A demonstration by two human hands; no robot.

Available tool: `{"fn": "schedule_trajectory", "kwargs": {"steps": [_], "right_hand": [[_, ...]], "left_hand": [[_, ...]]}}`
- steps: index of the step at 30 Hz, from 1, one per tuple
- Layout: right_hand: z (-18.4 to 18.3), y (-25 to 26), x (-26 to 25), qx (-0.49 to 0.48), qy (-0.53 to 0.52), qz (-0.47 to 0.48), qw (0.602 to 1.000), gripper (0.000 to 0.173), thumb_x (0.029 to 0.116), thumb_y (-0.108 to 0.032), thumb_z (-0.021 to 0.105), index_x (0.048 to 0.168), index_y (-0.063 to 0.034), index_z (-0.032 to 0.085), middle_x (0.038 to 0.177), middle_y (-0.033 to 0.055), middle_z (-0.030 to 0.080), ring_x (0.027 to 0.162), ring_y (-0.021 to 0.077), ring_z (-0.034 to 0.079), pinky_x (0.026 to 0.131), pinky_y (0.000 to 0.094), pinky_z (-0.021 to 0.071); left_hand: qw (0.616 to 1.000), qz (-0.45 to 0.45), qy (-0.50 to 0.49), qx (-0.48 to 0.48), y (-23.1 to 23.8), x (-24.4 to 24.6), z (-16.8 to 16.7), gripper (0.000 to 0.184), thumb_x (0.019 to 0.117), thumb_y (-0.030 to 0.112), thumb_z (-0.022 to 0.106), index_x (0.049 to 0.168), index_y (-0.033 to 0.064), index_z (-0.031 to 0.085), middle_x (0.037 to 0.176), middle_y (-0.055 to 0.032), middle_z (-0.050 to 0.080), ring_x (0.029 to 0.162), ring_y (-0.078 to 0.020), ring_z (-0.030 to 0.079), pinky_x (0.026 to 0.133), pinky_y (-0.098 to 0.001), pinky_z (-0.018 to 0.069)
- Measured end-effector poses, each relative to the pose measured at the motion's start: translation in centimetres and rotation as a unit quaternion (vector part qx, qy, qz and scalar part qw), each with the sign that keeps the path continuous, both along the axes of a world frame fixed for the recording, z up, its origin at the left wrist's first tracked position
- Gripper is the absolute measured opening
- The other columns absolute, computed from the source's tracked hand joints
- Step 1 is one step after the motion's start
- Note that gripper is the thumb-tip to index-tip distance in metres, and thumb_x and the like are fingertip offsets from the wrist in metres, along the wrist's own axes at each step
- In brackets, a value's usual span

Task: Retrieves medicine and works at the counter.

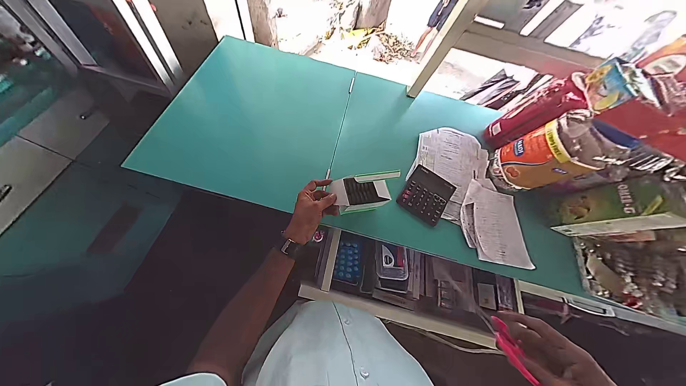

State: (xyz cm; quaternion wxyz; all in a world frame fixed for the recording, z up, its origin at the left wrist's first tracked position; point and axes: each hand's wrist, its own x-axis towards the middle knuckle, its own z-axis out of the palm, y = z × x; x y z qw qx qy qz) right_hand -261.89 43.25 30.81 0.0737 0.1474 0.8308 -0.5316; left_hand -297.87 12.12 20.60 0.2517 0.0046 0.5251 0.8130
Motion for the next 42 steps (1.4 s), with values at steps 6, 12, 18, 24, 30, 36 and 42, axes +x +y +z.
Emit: {"fn": "schedule_trajectory", "kwargs": {"steps": [6,12,18,24,30,36,42], "right_hand": [[-5.0,-7.5,-8.8,-0.286,0.126,0.150,0.938,0.048,0.0904,-0.047,0.074,0.135,-0.0312,0.063,0.122,-0.0083,0.070,0.109,0.0077,0.067,0.093,0.0289,0.0571],[-7.4,-7.1,-15.7,-0.314,-0.101,0.325,0.886,0.056,0.0867,-0.061,0.073,0.124,-0.0218,0.058,0.094,-0.0068,0.067,0.087,0.0056,0.064,0.079,0.0261,0.0543],[-6.7,-7.9,-19.9,-0.285,-0.140,0.307,0.897,0.059,0.0943,-0.066,0.058,0.129,-0.0190,0.054,0.083,-0.0089,0.063,0.073,0.0016,0.061,0.068,0.0198,0.0530],[-7.1,-8.7,-22.5,-0.270,-0.086,0.243,0.928,0.062,0.0968,-0.062,0.057,0.135,-0.0124,0.053,0.078,-0.0081,0.062,0.068,0.0030,0.060,0.067,0.0211,0.0539],[-6.8,-10.0,-21.9,-0.253,-0.047,0.154,0.954,0.057,0.0964,-0.057,0.059,0.125,-0.0086,0.062,0.070,-0.0084,0.058,0.058,0.0026,0.056,0.057,0.0199,0.0514],[-6.5,-10.6,-21.4,-0.253,-0.044,0.106,0.961,0.051,0.0940,-0.055,0.065,0.116,-0.0095,0.068,0.060,-0.0091,0.050,0.048,0.0027,0.050,0.048,0.0210,0.0482],[-5.6,-11.3,-22.2,-0.239,-0.065,0.123,0.961,0.047,0.0968,-0.051,0.060,0.117,-0.0084,0.063,0.065,-0.0081,0.055,0.053,0.0038,0.054,0.053,0.0220,0.0510]], "left_hand": [[1.000,0.030,0.000,-0.008,1.8,1.9,0.6,0.040,0.0957,-0.005,0.063,0.134,-0.0025,0.051,0.090,-0.0139,0.069,0.072,-0.0212,0.072,0.068,-0.0354,0.0639],[0.998,0.063,0.003,-0.021,2.6,2.7,0.6,0.042,0.0954,-0.004,0.065,0.134,-0.0038,0.047,0.094,-0.0154,0.068,0.071,-0.0219,0.072,0.067,-0.0353,0.0645],[0.997,0.076,0.013,-0.031,2.6,2.9,0.9,0.043,0.0948,-0.005,0.065,0.134,-0.0061,0.047,0.095,-0.0159,0.068,0.071,-0.0221,0.072,0.066,-0.0354,0.0649],[0.996,0.074,0.028,-0.038,2.6,3.5,1.0,0.044,0.0936,-0.006,0.066,0.134,-0.0070,0.047,0.094,-0.0149,0.067,0.073,-0.0221,0.072,0.068,-0.0367,0.0652],[0.995,0.082,0.041,-0.033,2.7,3.7,1.0,0.044,0.0933,-0.006,0.066,0.133,-0.0082,0.048,0.092,-0.0137,0.068,0.072,-0.0204,0.072,0.068,-0.0349,0.0650],[0.996,0.085,0.029,-0.021,3.0,3.7,1.0,0.045,0.0929,-0.006,0.066,0.133,-0.0077,0.047,0.092,-0.0140,0.068,0.071,-0.0212,0.072,0.067,-0.0351,0.0650],[0.996,0.084,0.033,-0.025,3.0,3.1,1.1,0.044,0.0929,-0.007,0.066,0.133,-0.0081,0.048,0.092,-0.0141,0.068,0.070,-0.0206,0.072,0.066,-0.0346,0.0647]]}}
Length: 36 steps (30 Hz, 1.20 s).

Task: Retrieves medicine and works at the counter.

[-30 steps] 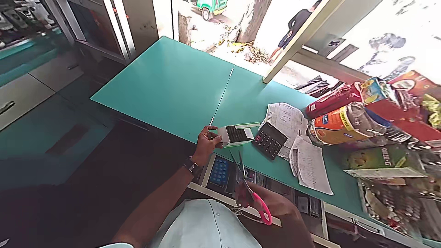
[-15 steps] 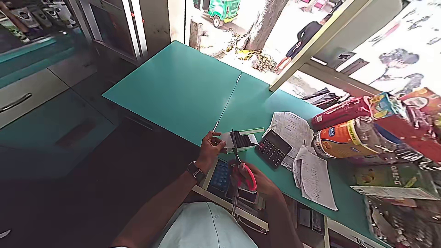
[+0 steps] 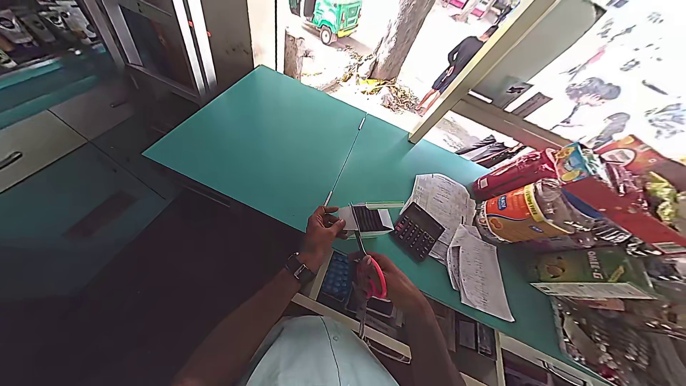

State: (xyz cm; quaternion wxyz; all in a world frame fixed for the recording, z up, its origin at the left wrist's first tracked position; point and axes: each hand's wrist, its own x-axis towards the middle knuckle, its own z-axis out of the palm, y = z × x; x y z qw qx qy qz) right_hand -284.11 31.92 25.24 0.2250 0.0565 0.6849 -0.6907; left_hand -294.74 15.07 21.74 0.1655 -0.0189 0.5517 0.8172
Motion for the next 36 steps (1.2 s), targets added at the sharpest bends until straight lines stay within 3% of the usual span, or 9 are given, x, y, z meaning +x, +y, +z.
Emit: {"fn": "schedule_trajectory", "kwargs": {"steps": [12,19,21,23,26,28,30,33,36], "right_hand": [[-0.4,0.2,-1.7,0.013,0.022,-0.016,1.000,0.045,0.0970,-0.049,0.058,0.109,-0.0062,0.063,0.059,-0.0059,0.053,0.048,0.0059,0.054,0.049,0.0238,0.0510],[0.7,3.8,6.3,-0.174,0.112,0.128,0.970,0.057,0.0899,-0.066,0.064,0.131,-0.0268,0.061,0.099,-0.0099,0.069,0.085,0.0000,0.064,0.075,0.0202,0.0542],[0.2,4.8,7.5,-0.214,0.119,0.118,0.962,0.058,0.0914,-0.063,0.064,0.136,-0.0266,0.059,0.105,-0.0090,0.070,0.091,0.0006,0.064,0.081,0.0201,0.0538],[-0.7,5.7,8.5,-0.242,0.107,0.075,0.961,0.057,0.0898,-0.060,0.068,0.136,-0.0268,0.061,0.106,-0.0060,0.072,0.093,0.0042,0.067,0.081,0.0223,0.0557],[-1.2,6.7,9.0,-0.213,0.128,0.039,0.968,0.055,0.0899,-0.062,0.067,0.132,-0.0276,0.060,0.102,-0.0052,0.070,0.089,0.0053,0.065,0.078,0.0224,0.0547],[-1.7,7.0,9.6,-0.158,0.144,0.035,0.976,0.054,0.0917,-0.060,0.066,0.133,-0.0273,0.058,0.103,-0.0060,0.068,0.089,0.0049,0.065,0.079,0.0235,0.0553],[-2.3,7.2,9.4,-0.095,0.138,0.020,0.986,0.053,0.0911,-0.058,0.068,0.132,-0.0256,0.057,0.097,-0.0078,0.068,0.083,0.0034,0.064,0.075,0.0237,0.0556],[-2.4,5.8,9.0,-0.011,0.071,-0.066,0.995,0.055,0.0885,-0.049,0.075,0.127,-0.0157,0.054,0.093,-0.0061,0.066,0.079,0.0064,0.065,0.072,0.0272,0.0579],[-3.0,3.9,7.1,-0.018,0.063,-0.130,0.989,0.057,0.0919,-0.045,0.072,0.129,-0.0081,0.050,0.093,0.0020,0.069,0.080,0.0148,0.069,0.071,0.0334,0.0606]], "left_hand": [[1.000,0.022,-0.004,-0.001,-0.2,-0.5,0.0,0.042,0.0936,-0.005,0.065,0.133,-0.0083,0.050,0.092,-0.0151,0.069,0.071,-0.0214,0.072,0.066,-0.0358,0.0638],[0.988,0.097,0.044,-0.111,-3.1,-7.6,-1.2,0.044,0.0952,0.001,0.068,0.134,-0.0046,0.049,0.089,-0.0171,0.070,0.068,-0.0217,0.073,0.066,-0.0353,0.0645],[0.959,0.074,0.118,-0.248,-2.8,-9.4,-2.2,0.044,0.0945,0.018,0.074,0.134,0.0034,0.061,0.118,-0.0159,0.068,0.089,-0.0229,0.072,0.077,-0.0374,0.0621],[0.904,0.050,0.251,-0.343,-2.1,-9.2,-2.6,0.056,0.0932,0.038,0.073,0.142,0.0133,0.062,0.153,-0.0239,0.042,0.124,-0.0386,0.054,0.101,-0.0542,0.0475],[0.850,-0.069,0.413,-0.320,0.2,-6.3,1.4,0.085,0.0816,0.064,0.074,0.150,0.0184,0.052,0.158,-0.0102,0.044,0.142,-0.0322,0.044,0.113,-0.0543,0.0415],[0.778,-0.139,0.466,-0.398,2.5,-4.5,3.8,0.088,0.0789,0.066,0.076,0.152,0.0258,0.049,0.147,-0.0013,0.056,0.135,-0.0243,0.052,0.112,-0.0488,0.0424],[0.756,-0.146,0.462,-0.440,4.5,-4.7,4.8,0.051,0.0926,0.046,0.071,0.138,0.0238,0.065,0.122,-0.0035,0.072,0.115,-0.0249,0.065,0.099,-0.0472,0.0502],[0.831,-0.093,0.367,-0.407,4.3,-5.5,5.2,0.027,0.1012,0.026,0.061,0.114,0.0078,0.076,0.104,-0.0113,0.076,0.101,-0.0256,0.072,0.094,-0.0482,0.0557],[0.921,-0.063,0.223,-0.313,2.0,-5.2,4.1,0.036,0.1011,0.017,0.057,0.136,0.0073,0.062,0.091,-0.0108,0.072,0.073,-0.0190,0.069,0.067,-0.0383,0.0595]]}}
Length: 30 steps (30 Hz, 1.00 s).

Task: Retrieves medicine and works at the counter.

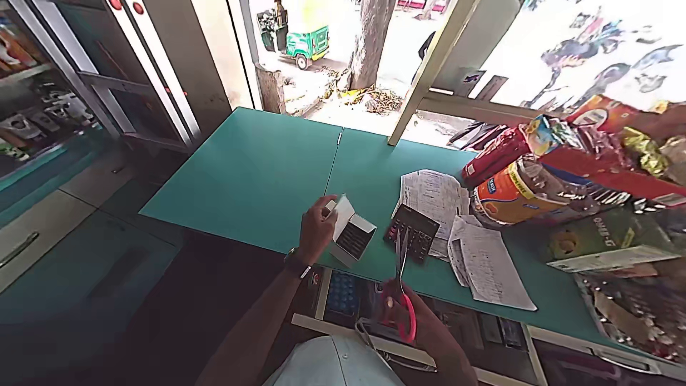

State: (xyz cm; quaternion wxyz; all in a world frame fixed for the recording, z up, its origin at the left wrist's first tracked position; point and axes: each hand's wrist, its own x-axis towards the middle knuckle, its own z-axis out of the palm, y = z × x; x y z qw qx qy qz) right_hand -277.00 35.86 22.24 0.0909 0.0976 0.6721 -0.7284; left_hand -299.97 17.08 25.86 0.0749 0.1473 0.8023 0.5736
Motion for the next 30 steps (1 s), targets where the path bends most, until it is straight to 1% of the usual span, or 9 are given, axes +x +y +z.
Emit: {"fn": "schedule_trajectory", "kwargs": {"steps": [2,7,11,14,16,18,22,25,30], "right_hand": [[0.1,-1.2,-2.4,0.027,0.018,-0.041,0.999,0.053,0.0959,-0.041,0.067,0.130,-0.0050,0.049,0.090,0.0033,0.068,0.077,0.0153,0.069,0.069,0.0329,0.0606],[0.2,-1.0,-8.5,0.145,-0.032,-0.132,0.980,0.051,0.0946,-0.035,0.071,0.127,-0.0028,0.048,0.081,0.0047,0.062,0.064,0.0142,0.062,0.060,0.0327,0.0564],[-0.3,1.2,-9.9,0.128,-0.017,-0.098,0.987,0.044,0.0952,-0.029,0.071,0.124,-0.0037,0.049,0.076,0.0008,0.060,0.059,0.0103,0.060,0.057,0.0273,0.0548],[0.0,2.0,-7.6,0.134,0.069,-0.074,0.986,0.051,0.0872,-0.030,0.075,0.125,-0.0037,0.053,0.085,0.0012,0.066,0.073,0.0133,0.068,0.066,0.0325,0.0596],[1.2,2.8,-3.9,0.071,0.112,0.015,0.991,0.053,0.0821,-0.044,0.082,0.123,-0.0168,0.060,0.096,-0.0014,0.072,0.084,0.0133,0.070,0.073,0.0325,0.0612],[2.3,3.6,-0.4,0.018,0.083,0.150,0.985,0.048,0.0818,-0.051,0.081,0.119,-0.0268,0.064,0.095,-0.0076,0.070,0.081,0.0058,0.067,0.068,0.0251,0.0591],[1.0,3.8,1.6,-0.090,-0.040,0.343,0.934,0.057,0.0841,-0.064,0.074,0.118,-0.0215,0.056,0.088,-0.0078,0.062,0.078,0.0026,0.059,0.070,0.0219,0.0512],[-0.2,3.0,0.1,-0.056,-0.053,0.347,0.935,0.061,0.0884,-0.067,0.066,0.120,-0.0156,0.054,0.085,-0.0052,0.062,0.076,0.0051,0.061,0.071,0.0252,0.0529],[0.7,1.7,-3.6,-0.020,-0.026,0.257,0.966,0.055,0.0909,-0.067,0.062,0.120,-0.0207,0.058,0.083,-0.0081,0.063,0.073,0.0028,0.061,0.067,0.0220,0.0541]], "left_hand": [[0.987,-0.011,-0.113,0.111,-1.1,1.1,-0.4,0.051,0.1014,0.004,0.053,0.151,0.0098,0.045,0.097,-0.0164,0.072,0.070,-0.0234,0.073,0.056,-0.0390,0.0629],[0.931,-0.058,-0.259,0.249,-2.3,3.5,-2.6,0.067,0.0997,-0.007,0.044,0.160,0.0165,0.029,0.127,-0.0223,0.065,0.095,-0.0358,0.073,0.067,-0.0503,0.0645],[0.907,-0.056,-0.316,0.272,-2.4,4.0,-5.6,0.069,0.0984,-0.006,0.057,0.158,0.0172,0.030,0.122,-0.0230,0.066,0.092,-0.0356,0.073,0.072,-0.0488,0.0642],[0.907,-0.049,-0.303,0.290,-2.2,4.3,-5.8,0.072,0.0972,-0.007,0.058,0.159,0.0163,0.028,0.121,-0.0219,0.067,0.089,-0.0337,0.074,0.069,-0.0461,0.0645],[0.908,-0.043,-0.294,0.296,-2.6,4.4,-5.6,0.070,0.0969,-0.007,0.058,0.158,0.0140,0.030,0.122,-0.0207,0.067,0.090,-0.0326,0.074,0.069,-0.0454,0.0648],[0.912,-0.031,-0.285,0.293,-2.8,4.5,-5.7,0.066,0.0963,-0.005,0.062,0.155,0.0099,0.035,0.120,-0.0198,0.068,0.091,-0.0309,0.074,0.070,-0.0439,0.0653],[0.931,-0.021,-0.233,0.280,-2.3,4.4,-6.0,0.064,0.0905,-0.003,0.071,0.147,0.0011,0.041,0.123,-0.0192,0.067,0.098,-0.0266,0.074,0.084,-0.0397,0.0644],[0.934,-0.017,-0.229,0.272,-2.2,4.6,-5.6,0.065,0.0885,-0.005,0.072,0.146,0.0004,0.041,0.124,-0.0192,0.066,0.097,-0.0259,0.074,0.081,-0.0386,0.0648],[0.944,-0.015,-0.212,0.252,-2.3,4.8,-5.3,0.068,0.0864,-0.007,0.074,0.146,-0.0012,0.042,0.129,-0.0195,0.064,0.098,-0.0241,0.074,0.083,-0.0376,0.0643]]}}
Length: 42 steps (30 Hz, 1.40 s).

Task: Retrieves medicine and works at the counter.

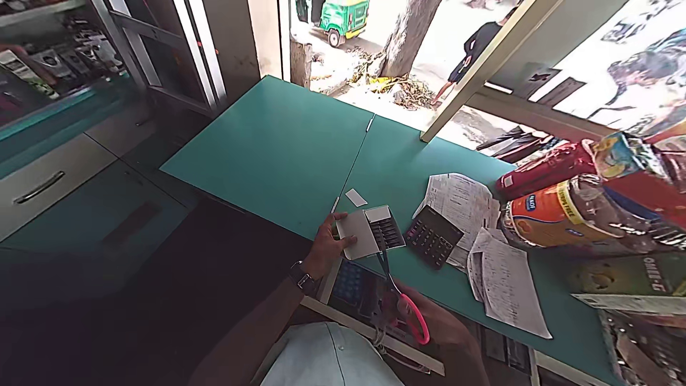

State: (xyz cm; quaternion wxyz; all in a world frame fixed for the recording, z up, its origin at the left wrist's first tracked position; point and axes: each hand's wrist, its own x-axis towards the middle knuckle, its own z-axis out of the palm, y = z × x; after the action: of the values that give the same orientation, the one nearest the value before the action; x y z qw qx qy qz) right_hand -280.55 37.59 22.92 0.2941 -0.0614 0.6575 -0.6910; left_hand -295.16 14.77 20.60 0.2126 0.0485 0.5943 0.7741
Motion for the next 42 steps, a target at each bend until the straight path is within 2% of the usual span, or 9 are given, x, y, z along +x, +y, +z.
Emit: {"fn": "schedule_trajectory", "kwargs": {"steps": [7,13,18,24,29,32,38,39,42], "right_hand": [[-0.2,-1.4,-1.4,-0.032,0.021,-0.068,0.997,0.049,0.0953,-0.062,0.060,0.114,-0.0168,0.066,0.069,-0.0068,0.060,0.059,0.0034,0.059,0.057,0.0216,0.0539],[-0.4,-2.2,-0.5,0.036,-0.019,-0.161,0.986,0.050,0.0847,-0.062,0.074,0.102,-0.0152,0.068,0.060,-0.0087,0.054,0.047,0.0024,0.050,0.045,0.0199,0.0459],[0.8,-2.1,-1.7,0.013,0.004,-0.081,0.997,0.049,0.0911,-0.065,0.063,0.109,-0.0186,0.063,0.070,-0.0093,0.059,0.059,0.0022,0.057,0.057,0.0205,0.0513],[1.2,-2.2,-2.7,0.037,0.008,-0.114,0.993,0.043,0.0916,-0.064,0.064,0.092,-0.0205,0.068,0.061,-0.0095,0.056,0.050,0.0014,0.053,0.049,0.0198,0.0493],[1.3,-2.2,-3.5,0.020,0.004,-0.096,0.995,0.048,0.0894,-0.068,0.064,0.097,-0.0206,0.070,0.062,-0.0086,0.058,0.052,0.0017,0.056,0.051,0.0196,0.0507],[1.7,-2.4,-4.5,0.045,-0.009,-0.094,0.994,0.047,0.0904,-0.067,0.062,0.091,-0.0199,0.066,0.064,-0.0079,0.061,0.054,0.0040,0.058,0.053,0.0223,0.0524],[0.2,-2.6,-5.0,0.018,-0.006,-0.140,0.990,0.040,0.0909,-0.057,0.068,0.083,-0.0178,0.067,0.056,-0.0067,0.056,0.045,0.0039,0.054,0.045,0.0218,0.0486],[0.0,-2.7,-5.2,0.025,-0.009,-0.146,0.989,0.039,0.0903,-0.056,0.068,0.083,-0.0172,0.066,0.056,-0.0064,0.056,0.045,0.0046,0.053,0.045,0.0228,0.0486],[0.6,-2.0,-3.4,0.009,0.026,-0.109,0.994,0.043,0.0911,-0.061,0.066,0.102,-0.0199,0.069,0.063,-0.0088,0.059,0.051,0.0027,0.054,0.050,0.0224,0.0504]], "left_hand": [[1.000,0.011,0.012,-0.001,0.0,0.1,-0.1,0.068,0.0853,-0.008,0.073,0.146,-0.0019,0.043,0.136,-0.0188,0.059,0.100,-0.0221,0.072,0.085,-0.0365,0.0632],[1.000,0.009,-0.002,-0.002,0.2,0.1,0.2,0.067,0.0861,-0.008,0.073,0.146,-0.0003,0.044,0.138,-0.0188,0.058,0.103,-0.0220,0.071,0.086,-0.0358,0.0625],[1.000,-0.013,-0.005,-0.006,0.1,0.7,1.3,0.066,0.0862,-0.009,0.072,0.146,-0.0002,0.044,0.135,-0.0190,0.059,0.102,-0.0215,0.071,0.087,-0.0364,0.0619],[1.000,0.015,-0.020,0.009,0.4,1.5,1.6,0.066,0.0857,-0.010,0.072,0.145,0.0009,0.044,0.132,-0.0187,0.061,0.100,-0.0219,0.072,0.085,-0.0363,0.0627],[0.999,0.014,-0.036,0.022,0.3,1.2,1.4,0.066,0.0860,-0.010,0.072,0.145,0.0003,0.044,0.131,-0.0201,0.061,0.099,-0.0234,0.072,0.085,-0.0380,0.0626],[0.999,0.000,-0.034,0.000,0.2,1.2,1.8,0.065,0.0865,-0.008,0.072,0.145,0.0009,0.045,0.133,-0.0194,0.061,0.100,-0.0233,0.072,0.085,-0.0380,0.0624],[0.999,-0.024,-0.042,0.006,0.2,1.2,1.5,0.064,0.0866,-0.008,0.072,0.144,0.0016,0.046,0.128,-0.0194,0.064,0.098,-0.0237,0.072,0.085,-0.0392,0.0619],[0.999,-0.027,-0.037,0.009,0.1,1.1,1.7,0.063,0.0870,-0.008,0.072,0.144,0.0018,0.046,0.127,-0.0190,0.064,0.098,-0.0234,0.072,0.086,-0.0391,0.0619],[0.999,0.030,-0.014,0.033,-1.0,0.7,2.3,0.063,0.0891,-0.006,0.070,0.146,0.0019,0.044,0.127,-0.0184,0.064,0.100,-0.0239,0.072,0.086,-0.0401,0.0620]]}}
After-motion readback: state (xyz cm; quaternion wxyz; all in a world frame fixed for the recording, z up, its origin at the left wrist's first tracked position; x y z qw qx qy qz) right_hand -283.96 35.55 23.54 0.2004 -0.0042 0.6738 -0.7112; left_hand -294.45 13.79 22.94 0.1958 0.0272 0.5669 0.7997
